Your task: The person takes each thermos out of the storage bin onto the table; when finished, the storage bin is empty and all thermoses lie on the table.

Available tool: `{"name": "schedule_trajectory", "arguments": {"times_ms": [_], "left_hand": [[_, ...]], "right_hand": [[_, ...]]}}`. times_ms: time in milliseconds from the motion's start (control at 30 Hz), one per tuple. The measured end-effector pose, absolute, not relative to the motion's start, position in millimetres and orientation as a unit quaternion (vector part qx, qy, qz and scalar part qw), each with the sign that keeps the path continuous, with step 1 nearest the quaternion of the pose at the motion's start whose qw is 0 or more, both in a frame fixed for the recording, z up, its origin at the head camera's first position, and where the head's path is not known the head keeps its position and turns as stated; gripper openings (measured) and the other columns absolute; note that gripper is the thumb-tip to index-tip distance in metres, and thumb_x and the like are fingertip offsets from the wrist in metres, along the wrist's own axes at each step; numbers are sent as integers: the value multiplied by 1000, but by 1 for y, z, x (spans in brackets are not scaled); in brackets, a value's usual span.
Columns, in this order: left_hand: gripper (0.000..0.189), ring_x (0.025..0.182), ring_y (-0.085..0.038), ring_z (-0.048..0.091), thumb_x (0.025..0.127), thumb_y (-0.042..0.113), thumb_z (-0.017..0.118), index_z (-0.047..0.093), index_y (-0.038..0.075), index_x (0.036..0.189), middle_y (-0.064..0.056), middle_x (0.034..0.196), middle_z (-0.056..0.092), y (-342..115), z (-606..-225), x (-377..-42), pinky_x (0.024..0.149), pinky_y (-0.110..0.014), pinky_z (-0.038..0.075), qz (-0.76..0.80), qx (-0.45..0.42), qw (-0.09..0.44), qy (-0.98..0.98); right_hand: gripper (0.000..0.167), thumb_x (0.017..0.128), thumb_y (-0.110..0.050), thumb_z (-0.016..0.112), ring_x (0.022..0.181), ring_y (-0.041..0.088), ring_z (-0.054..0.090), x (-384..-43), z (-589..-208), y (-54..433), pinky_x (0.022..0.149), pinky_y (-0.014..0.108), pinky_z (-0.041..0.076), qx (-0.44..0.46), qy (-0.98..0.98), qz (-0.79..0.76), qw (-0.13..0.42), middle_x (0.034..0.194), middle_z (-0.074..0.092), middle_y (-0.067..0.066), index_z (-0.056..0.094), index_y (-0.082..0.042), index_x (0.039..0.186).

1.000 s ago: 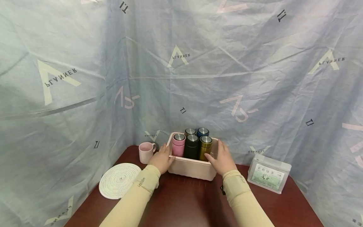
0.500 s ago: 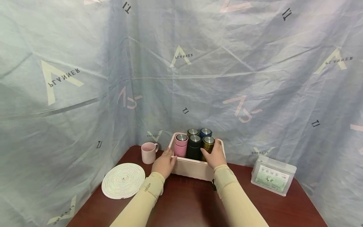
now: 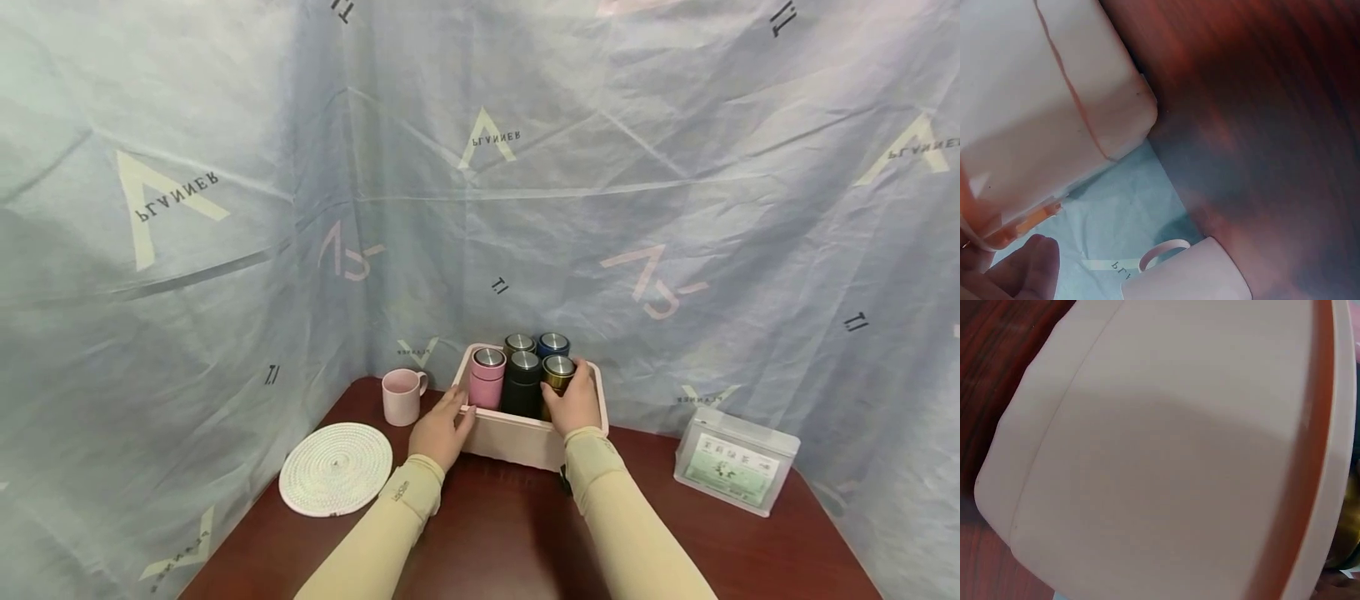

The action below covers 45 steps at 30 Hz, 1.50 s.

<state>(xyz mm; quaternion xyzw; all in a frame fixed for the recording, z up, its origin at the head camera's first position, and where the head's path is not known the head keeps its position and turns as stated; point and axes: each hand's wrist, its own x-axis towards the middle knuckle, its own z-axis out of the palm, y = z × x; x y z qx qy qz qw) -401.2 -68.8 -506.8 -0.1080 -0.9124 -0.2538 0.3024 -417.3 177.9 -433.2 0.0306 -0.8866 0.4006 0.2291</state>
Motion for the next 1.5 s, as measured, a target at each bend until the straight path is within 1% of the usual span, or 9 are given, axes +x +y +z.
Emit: {"name": "schedule_trajectory", "arguments": {"times_ms": [233,367,567,700,900,1067,1167,1333,1500], "left_hand": [[52,129,-18,53,102,52,48,61,19,139,3,148,50,-67,-509,-406,96,-41,50,-273,-95,280,-915],[52,126,-22,56,102,55,46,62,21,138,3,149,49,-69,-510,-406,95,-44,51,-276,-90,276,-916],[52,122,-26,60,102,54,45,63,20,137,1,148,51,-69,-508,-407,95,-45,51,-281,-95,285,-911],[50,122,-26,59,102,52,47,63,20,137,1,147,51,-68,-507,-406,95,-45,50,-282,-96,285,-911],[50,124,-24,58,102,51,48,63,20,138,1,148,51,-66,-508,-404,96,-44,50,-292,-91,281,-910],[51,125,-23,57,102,52,47,61,20,139,1,148,50,-64,-509,-405,96,-44,50,-290,-92,281,-910],[51,126,-23,56,102,52,47,60,21,140,1,149,50,-63,-509,-406,96,-44,50,-295,-93,278,-909],[52,127,-21,55,102,54,46,59,23,141,3,149,49,-65,-512,-406,98,-43,49,-300,-90,272,-910],[51,127,-21,55,101,54,47,59,24,141,4,149,49,-67,-514,-404,97,-45,49,-304,-88,272,-909]], "right_hand": [[77,92,-27,73,119,41,53,-408,-416,181,97,53,46,51,-865,415,278,134,47,27,28,0,148],[75,91,-25,74,117,40,54,-394,-393,181,96,53,46,77,-852,419,304,131,49,27,30,-2,147],[74,90,-23,75,119,39,54,-371,-358,184,97,52,46,105,-831,419,350,133,49,25,31,-4,146],[73,90,-20,75,119,38,55,-355,-341,190,95,49,49,117,-817,436,359,133,48,24,31,-5,146],[74,91,-27,73,117,37,58,-326,-325,201,94,48,51,117,-807,449,366,133,51,20,30,-9,148],[74,90,-26,74,118,34,58,-299,-318,213,95,49,50,107,-802,447,382,131,53,16,30,-9,148],[74,90,-24,74,120,32,57,-282,-316,221,98,49,48,94,-804,450,378,132,53,16,30,-9,148],[76,89,-23,75,120,27,57,-252,-324,237,96,47,49,44,-816,445,367,133,54,12,30,-12,150],[78,88,-23,76,118,32,58,-226,-344,257,93,52,50,-24,-830,424,361,134,53,16,31,-12,150]]}}
